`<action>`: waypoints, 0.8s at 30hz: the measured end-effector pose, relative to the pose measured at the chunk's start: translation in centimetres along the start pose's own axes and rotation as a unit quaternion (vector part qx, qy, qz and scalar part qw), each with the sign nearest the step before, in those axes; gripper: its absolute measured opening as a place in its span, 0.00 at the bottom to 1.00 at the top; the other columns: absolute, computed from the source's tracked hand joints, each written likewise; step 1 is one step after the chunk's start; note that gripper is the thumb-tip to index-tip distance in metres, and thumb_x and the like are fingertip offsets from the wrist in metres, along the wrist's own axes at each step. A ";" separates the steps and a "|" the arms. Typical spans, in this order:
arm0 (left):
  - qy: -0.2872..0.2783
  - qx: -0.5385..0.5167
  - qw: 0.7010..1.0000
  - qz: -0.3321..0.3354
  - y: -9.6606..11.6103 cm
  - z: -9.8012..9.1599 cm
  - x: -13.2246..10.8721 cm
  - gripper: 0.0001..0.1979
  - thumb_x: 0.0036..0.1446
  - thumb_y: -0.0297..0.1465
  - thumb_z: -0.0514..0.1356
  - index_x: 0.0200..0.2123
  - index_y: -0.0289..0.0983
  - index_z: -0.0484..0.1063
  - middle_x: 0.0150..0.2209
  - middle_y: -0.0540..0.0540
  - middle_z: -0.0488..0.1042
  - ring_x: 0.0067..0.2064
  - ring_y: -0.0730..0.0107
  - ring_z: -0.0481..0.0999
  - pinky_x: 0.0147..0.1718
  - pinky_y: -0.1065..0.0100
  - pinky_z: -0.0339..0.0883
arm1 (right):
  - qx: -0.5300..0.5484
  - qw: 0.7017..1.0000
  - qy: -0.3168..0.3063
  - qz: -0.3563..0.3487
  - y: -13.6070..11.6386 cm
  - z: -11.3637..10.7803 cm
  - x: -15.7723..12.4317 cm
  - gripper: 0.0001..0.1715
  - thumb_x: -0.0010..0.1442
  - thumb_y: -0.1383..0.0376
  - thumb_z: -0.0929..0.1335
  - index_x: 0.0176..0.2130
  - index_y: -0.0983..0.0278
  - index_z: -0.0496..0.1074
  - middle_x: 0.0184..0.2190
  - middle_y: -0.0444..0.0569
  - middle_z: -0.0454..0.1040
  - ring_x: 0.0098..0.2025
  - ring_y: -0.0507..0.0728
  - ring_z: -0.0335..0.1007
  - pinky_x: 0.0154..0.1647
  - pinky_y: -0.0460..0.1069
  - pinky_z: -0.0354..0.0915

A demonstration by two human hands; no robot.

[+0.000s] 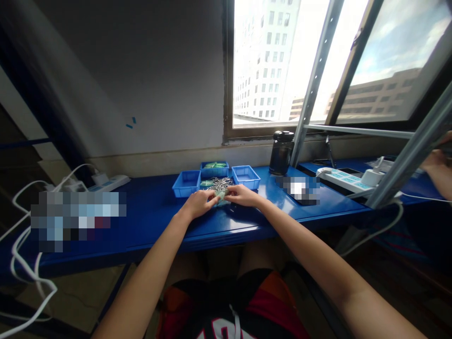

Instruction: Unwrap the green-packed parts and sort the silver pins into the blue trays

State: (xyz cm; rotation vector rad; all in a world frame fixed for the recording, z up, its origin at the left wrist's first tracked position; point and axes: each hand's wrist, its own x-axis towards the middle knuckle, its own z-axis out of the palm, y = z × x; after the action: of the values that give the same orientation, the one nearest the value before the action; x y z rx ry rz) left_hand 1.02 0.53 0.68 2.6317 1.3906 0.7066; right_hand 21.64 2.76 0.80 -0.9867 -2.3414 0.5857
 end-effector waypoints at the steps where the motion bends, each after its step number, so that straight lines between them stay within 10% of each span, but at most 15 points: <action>1: 0.007 0.000 1.000 0.001 0.0 0.0 0.0 0.18 0.57 0.42 0.49 0.28 0.37 0.70 0.26 0.48 0.73 0.27 0.71 0.69 0.25 0.72 0.56 | 0.003 1.000 0.003 0.002 -0.1 0.0 0.0 0.14 0.54 0.59 0.64 0.27 0.67 0.67 0.21 0.41 0.63 0.24 0.49 0.56 0.25 0.44 0.51; 12: 0.080 -0.038 0.996 -0.011 0.3 0.1 0.1 0.16 0.54 0.33 0.54 0.48 0.40 0.60 0.34 0.50 0.73 0.27 0.72 0.72 0.27 0.72 0.63 | 0.040 0.998 0.046 -0.018 0.6 0.3 0.3 0.11 0.55 0.61 0.63 0.31 0.67 0.67 0.23 0.43 0.65 0.25 0.49 0.59 0.27 0.45 0.55; 24: 0.070 -0.023 0.997 -0.006 0.3 0.0 0.0 0.10 0.54 0.32 0.52 0.40 0.40 0.67 0.34 0.49 0.74 0.29 0.71 0.72 0.28 0.71 0.63 | 0.044 0.995 0.080 -0.025 1.4 0.6 0.4 0.27 0.54 0.64 0.63 0.53 0.64 0.56 0.22 0.38 0.67 0.23 0.48 0.59 0.28 0.44 0.57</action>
State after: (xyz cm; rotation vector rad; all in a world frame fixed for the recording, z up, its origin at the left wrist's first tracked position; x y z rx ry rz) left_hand 1.24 0.32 0.77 2.5803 1.4045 0.9258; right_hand 21.73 3.79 -0.36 -0.8974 -2.1735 0.5644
